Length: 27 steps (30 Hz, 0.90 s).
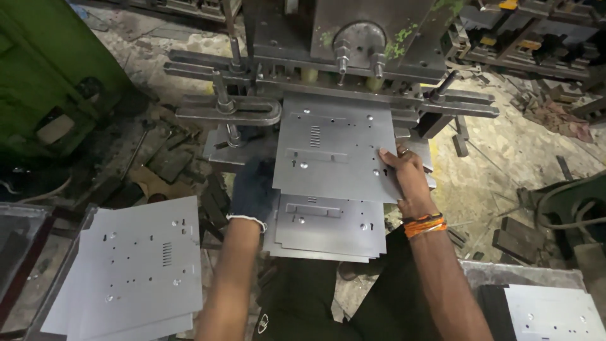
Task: Sorting and stacking manufactured metal plates from a machine output into organized piles.
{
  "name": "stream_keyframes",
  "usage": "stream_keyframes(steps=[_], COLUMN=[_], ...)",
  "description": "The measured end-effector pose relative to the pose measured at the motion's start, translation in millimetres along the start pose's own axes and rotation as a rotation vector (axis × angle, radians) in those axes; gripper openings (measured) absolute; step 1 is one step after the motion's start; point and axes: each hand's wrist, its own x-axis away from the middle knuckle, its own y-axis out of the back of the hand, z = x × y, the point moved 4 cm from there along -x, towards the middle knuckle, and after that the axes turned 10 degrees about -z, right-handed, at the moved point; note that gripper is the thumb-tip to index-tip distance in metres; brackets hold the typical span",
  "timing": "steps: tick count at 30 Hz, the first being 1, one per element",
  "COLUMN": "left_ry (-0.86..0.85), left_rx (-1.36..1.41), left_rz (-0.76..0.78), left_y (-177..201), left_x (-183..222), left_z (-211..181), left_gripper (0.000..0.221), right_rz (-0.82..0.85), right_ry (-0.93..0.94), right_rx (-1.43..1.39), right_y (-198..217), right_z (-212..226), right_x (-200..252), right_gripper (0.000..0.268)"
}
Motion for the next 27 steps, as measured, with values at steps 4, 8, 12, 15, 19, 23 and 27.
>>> stream_keyframes(steps=[4, 8, 12, 15, 19, 23, 27], left_ry=[0.088, 0.053, 0.075, 0.075, 0.049, -0.106, -0.372], left_rx=[-0.109, -0.015, -0.02, 0.021, 0.002, -0.068, -0.214], left_rz=[-0.247, -0.175, -0.075, -0.23, -0.221, -0.324, -0.486], left_y=[27, 22, 31, 40, 35, 79, 101], left_x=[-9, -6, -11, 0, 42, 57, 101], left_z=[7, 5, 9, 2, -29, -65, -116], left_gripper=[0.018, 0.017, 0.019, 0.018, 0.021, 0.026, 0.023], right_rz=[-0.026, 0.019, 0.059, 0.071, 0.129, -0.06, -0.165], right_ry=[0.014, 0.003, 0.04, -0.017, 0.023, 0.553, 0.969], right_rx=[0.0, -0.047, -0.06, -0.146, -0.173, 0.622, 0.747], right_y=[2, -3, 2, -2, 17, 17, -50], right_z=[0, 6, -3, -1, -38, -49, -20], right_x=[0, 9, 5, 21, 34, 58, 120], right_gripper=[0.031, 0.034, 0.037, 0.044, 0.046, 0.057, 0.045])
